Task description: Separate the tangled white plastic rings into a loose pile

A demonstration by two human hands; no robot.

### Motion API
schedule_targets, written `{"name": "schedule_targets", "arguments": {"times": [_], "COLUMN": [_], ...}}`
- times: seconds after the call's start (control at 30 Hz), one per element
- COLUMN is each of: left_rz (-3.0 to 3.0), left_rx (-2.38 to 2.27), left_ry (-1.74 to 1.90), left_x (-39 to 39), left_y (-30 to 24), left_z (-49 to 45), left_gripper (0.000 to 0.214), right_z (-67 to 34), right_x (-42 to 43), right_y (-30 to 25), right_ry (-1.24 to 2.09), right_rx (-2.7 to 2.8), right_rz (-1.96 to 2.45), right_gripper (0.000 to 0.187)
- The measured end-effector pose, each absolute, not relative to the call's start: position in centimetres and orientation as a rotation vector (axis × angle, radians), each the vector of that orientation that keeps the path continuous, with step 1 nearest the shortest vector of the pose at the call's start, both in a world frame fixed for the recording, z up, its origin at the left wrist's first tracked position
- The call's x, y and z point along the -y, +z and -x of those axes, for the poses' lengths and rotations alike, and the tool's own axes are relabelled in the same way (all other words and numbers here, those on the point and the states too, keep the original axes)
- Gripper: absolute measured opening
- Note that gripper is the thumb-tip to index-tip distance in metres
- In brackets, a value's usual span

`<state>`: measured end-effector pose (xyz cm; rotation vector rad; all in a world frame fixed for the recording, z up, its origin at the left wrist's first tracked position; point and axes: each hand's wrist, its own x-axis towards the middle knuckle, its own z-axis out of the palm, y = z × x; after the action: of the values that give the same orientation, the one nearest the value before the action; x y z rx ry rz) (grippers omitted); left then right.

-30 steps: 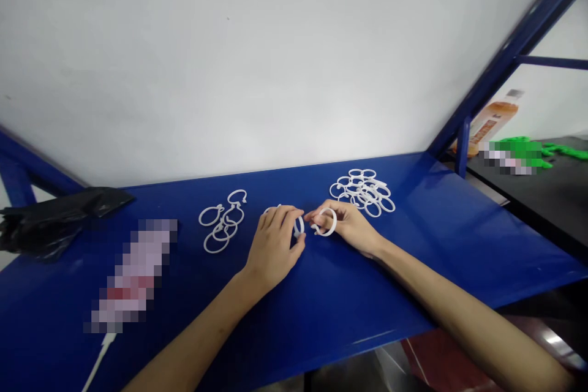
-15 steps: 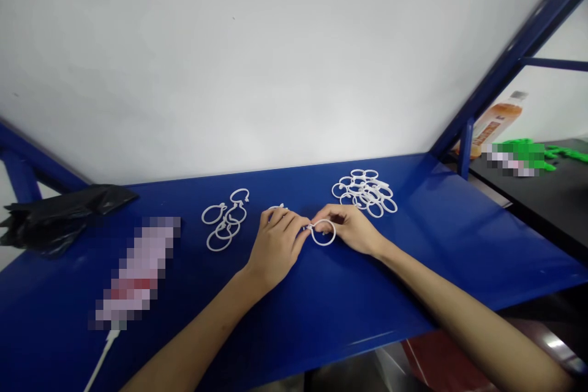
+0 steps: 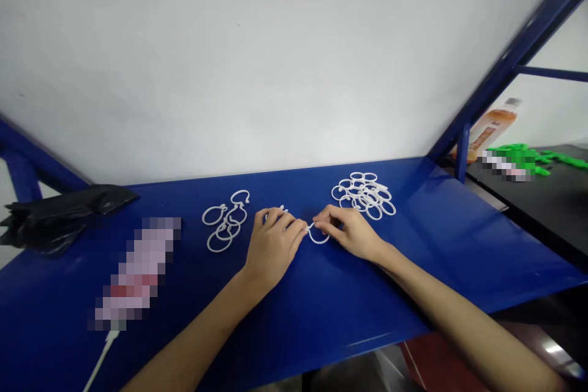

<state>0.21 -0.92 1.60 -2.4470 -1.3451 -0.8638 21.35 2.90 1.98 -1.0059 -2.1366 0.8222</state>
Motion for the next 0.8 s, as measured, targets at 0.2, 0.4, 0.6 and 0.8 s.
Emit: {"name": "schedule_targets", "arguments": {"times": [0.2,0.4,0.6,0.8], "left_rz": [2.387,2.34,2.362,2.326], "left_rx": [1.293,1.222,1.118,1.163], "left_ry": [-0.947,-0.97,-0.969,-1.016], "left_x": [1.4,1.6,1.8,1.2], "left_y": [1.6,1.6,1.6,1.8], "left_z": [-0.4,-0.3,-0.5,-0.4], "left_gripper": [0.005,0.003,0.009,0.007], "right_z": [-21.7,-22.3,-22.5,-22.5], "right_x": [-2.7,-2.5,-2.4,-2.5], "right_y": [2.5,3.3,4.0,4.1], "right_ry": [0.855,0.939,0.982,0.911], "right_rx": [2.199,2.255,2.31,2.226], "right_rz": [0.954,0.872,0.818,0.877], "right_gripper": [0.021,0.021,0.015,0.017]}}
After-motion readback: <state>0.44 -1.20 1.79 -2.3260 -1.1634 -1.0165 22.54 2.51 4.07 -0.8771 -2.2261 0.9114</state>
